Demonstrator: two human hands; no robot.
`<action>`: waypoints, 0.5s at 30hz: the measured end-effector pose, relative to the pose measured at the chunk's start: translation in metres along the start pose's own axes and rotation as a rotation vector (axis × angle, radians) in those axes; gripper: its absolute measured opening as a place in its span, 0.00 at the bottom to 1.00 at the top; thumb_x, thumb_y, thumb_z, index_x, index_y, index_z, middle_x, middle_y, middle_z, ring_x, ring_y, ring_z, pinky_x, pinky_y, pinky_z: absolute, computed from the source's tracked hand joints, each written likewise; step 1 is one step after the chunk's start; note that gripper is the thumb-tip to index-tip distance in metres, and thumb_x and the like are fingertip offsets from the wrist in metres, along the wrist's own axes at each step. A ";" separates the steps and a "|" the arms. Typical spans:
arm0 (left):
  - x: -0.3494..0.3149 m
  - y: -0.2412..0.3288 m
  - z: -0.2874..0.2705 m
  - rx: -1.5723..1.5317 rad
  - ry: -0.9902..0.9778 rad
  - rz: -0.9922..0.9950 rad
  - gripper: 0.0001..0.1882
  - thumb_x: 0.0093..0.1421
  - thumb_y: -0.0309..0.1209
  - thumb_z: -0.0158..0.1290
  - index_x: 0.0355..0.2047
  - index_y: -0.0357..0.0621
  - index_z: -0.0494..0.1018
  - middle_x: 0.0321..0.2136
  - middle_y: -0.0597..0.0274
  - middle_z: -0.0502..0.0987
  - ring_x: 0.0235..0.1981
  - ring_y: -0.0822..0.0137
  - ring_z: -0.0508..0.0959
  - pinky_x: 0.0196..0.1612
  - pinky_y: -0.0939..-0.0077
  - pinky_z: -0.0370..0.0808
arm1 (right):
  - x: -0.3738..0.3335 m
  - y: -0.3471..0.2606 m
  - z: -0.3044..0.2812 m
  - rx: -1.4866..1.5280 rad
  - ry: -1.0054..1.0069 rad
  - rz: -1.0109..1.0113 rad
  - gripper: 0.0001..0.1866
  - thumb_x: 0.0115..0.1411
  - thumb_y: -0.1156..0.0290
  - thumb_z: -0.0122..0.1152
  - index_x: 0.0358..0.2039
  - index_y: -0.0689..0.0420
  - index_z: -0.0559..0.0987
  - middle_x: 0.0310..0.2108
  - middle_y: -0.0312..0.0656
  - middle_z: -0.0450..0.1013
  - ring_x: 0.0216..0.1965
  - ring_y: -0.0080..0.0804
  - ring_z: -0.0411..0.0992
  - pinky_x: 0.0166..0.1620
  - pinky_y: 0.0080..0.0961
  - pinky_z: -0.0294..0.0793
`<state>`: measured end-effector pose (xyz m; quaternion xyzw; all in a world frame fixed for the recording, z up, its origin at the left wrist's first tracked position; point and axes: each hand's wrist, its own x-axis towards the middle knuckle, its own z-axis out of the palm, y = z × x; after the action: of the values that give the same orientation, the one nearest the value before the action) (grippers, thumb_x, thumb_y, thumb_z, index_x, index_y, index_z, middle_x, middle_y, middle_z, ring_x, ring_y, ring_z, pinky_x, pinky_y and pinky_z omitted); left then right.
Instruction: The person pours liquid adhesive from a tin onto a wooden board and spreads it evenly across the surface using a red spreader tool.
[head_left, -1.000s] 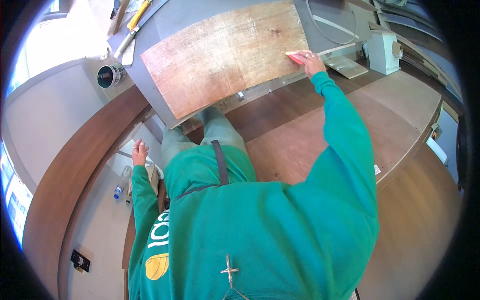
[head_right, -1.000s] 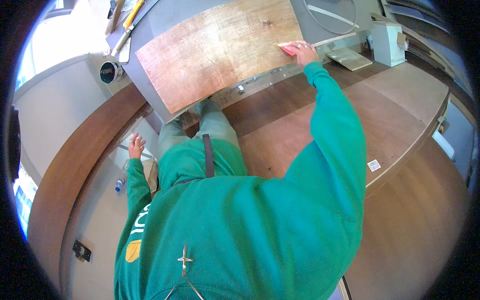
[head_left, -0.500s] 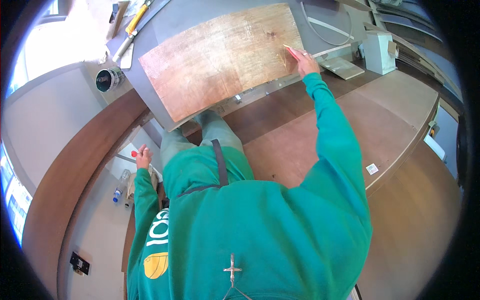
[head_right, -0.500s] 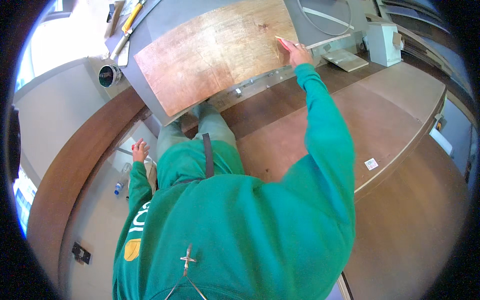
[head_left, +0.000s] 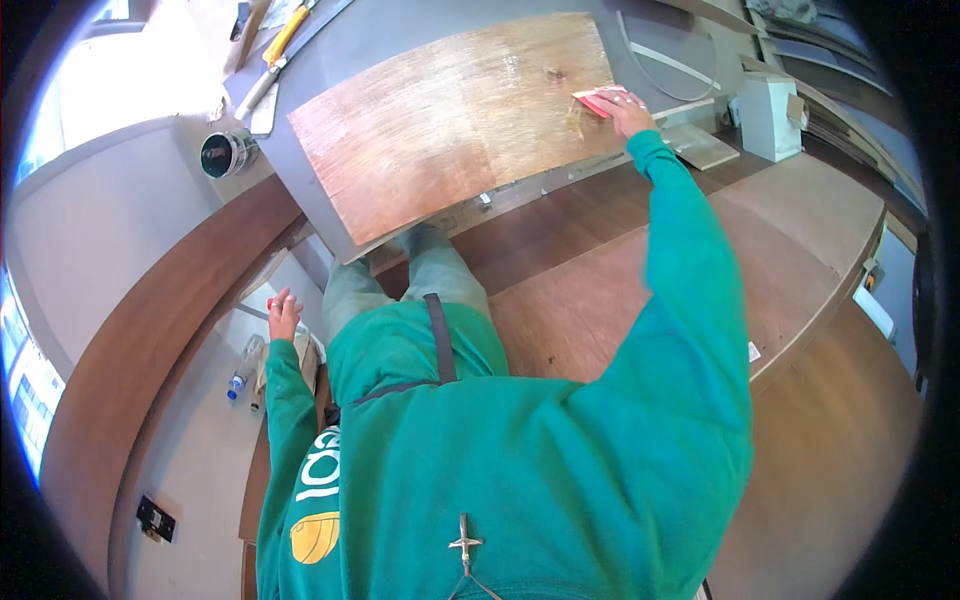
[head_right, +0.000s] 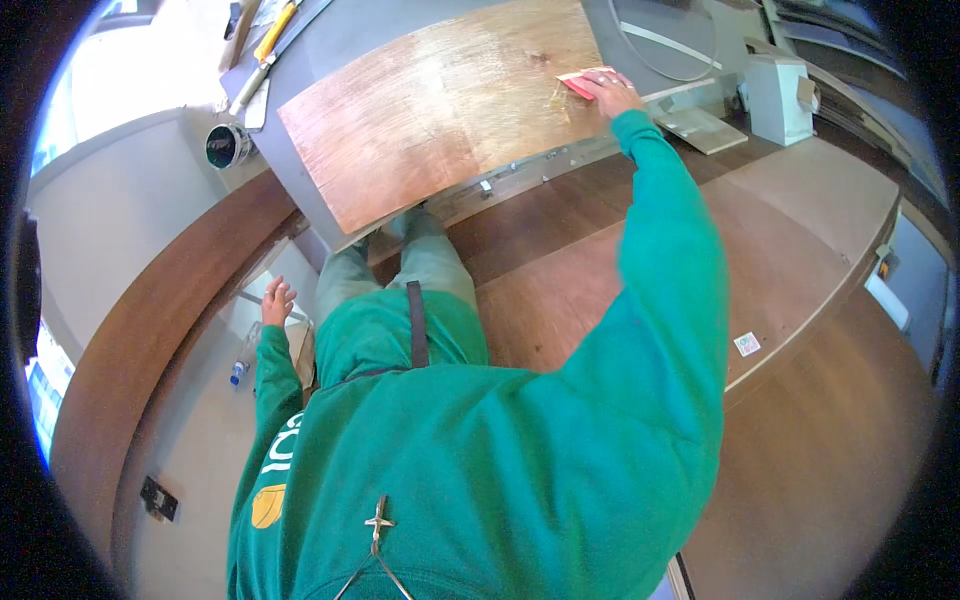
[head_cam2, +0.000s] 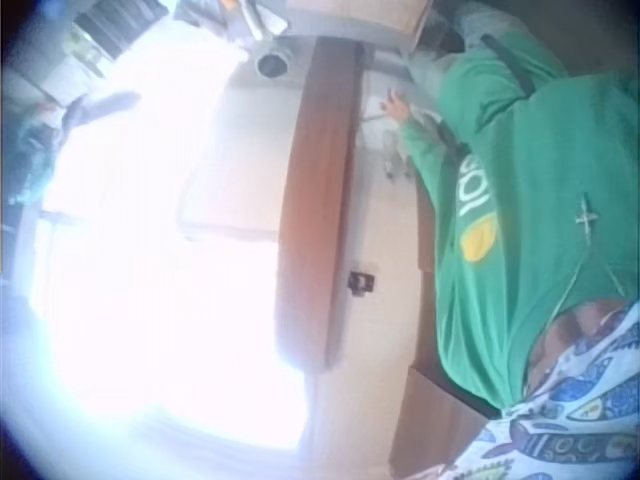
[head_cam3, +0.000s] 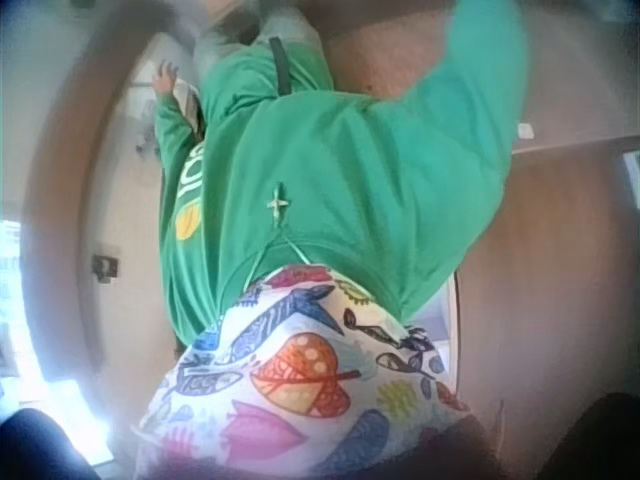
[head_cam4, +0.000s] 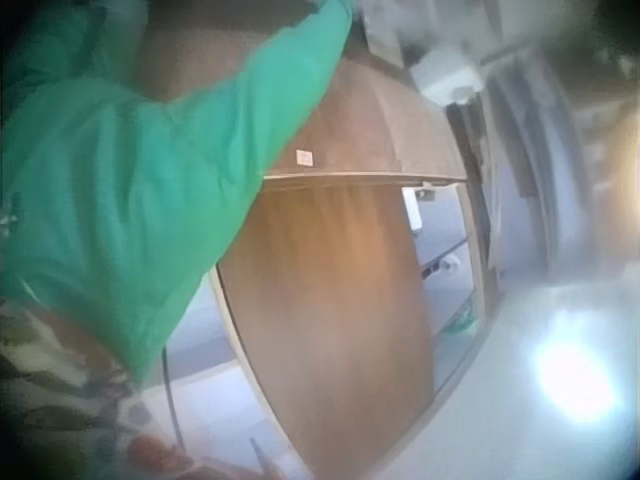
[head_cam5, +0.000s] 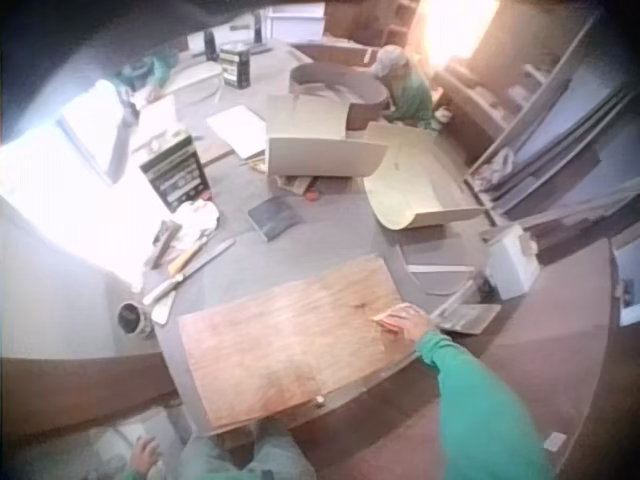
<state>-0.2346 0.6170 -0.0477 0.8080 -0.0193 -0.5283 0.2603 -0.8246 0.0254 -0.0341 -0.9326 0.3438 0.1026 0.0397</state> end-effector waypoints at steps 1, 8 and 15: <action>0.000 0.001 0.001 -0.006 0.017 0.024 0.25 0.59 0.40 0.48 0.56 0.49 0.61 0.46 0.60 0.70 0.43 0.64 0.75 0.36 0.75 0.69 | -0.007 0.001 0.001 0.007 -0.006 -0.001 0.26 0.55 0.76 0.44 0.53 0.35 0.70 0.52 0.30 0.67 0.55 0.31 0.63 0.58 0.38 0.60; -0.008 -0.024 0.007 -0.042 0.058 -0.049 0.26 0.60 0.41 0.46 0.57 0.49 0.60 0.48 0.59 0.69 0.44 0.62 0.75 0.38 0.72 0.70 | -0.059 -0.028 -0.012 0.109 -0.084 0.149 0.26 0.55 0.77 0.43 0.51 0.38 0.72 0.51 0.31 0.68 0.54 0.34 0.64 0.56 0.37 0.63; -0.009 -0.020 0.025 -0.091 0.034 -0.072 0.26 0.60 0.42 0.46 0.57 0.49 0.60 0.48 0.60 0.70 0.45 0.62 0.74 0.42 0.69 0.69 | -0.072 -0.071 -0.008 0.269 -0.014 0.291 0.23 0.58 0.73 0.45 0.53 0.36 0.70 0.46 0.40 0.70 0.49 0.42 0.67 0.49 0.40 0.69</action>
<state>-0.2655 0.6270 -0.0564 0.8045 0.0380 -0.5236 0.2778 -0.8305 0.1239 -0.0102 -0.8585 0.4854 0.0667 0.1512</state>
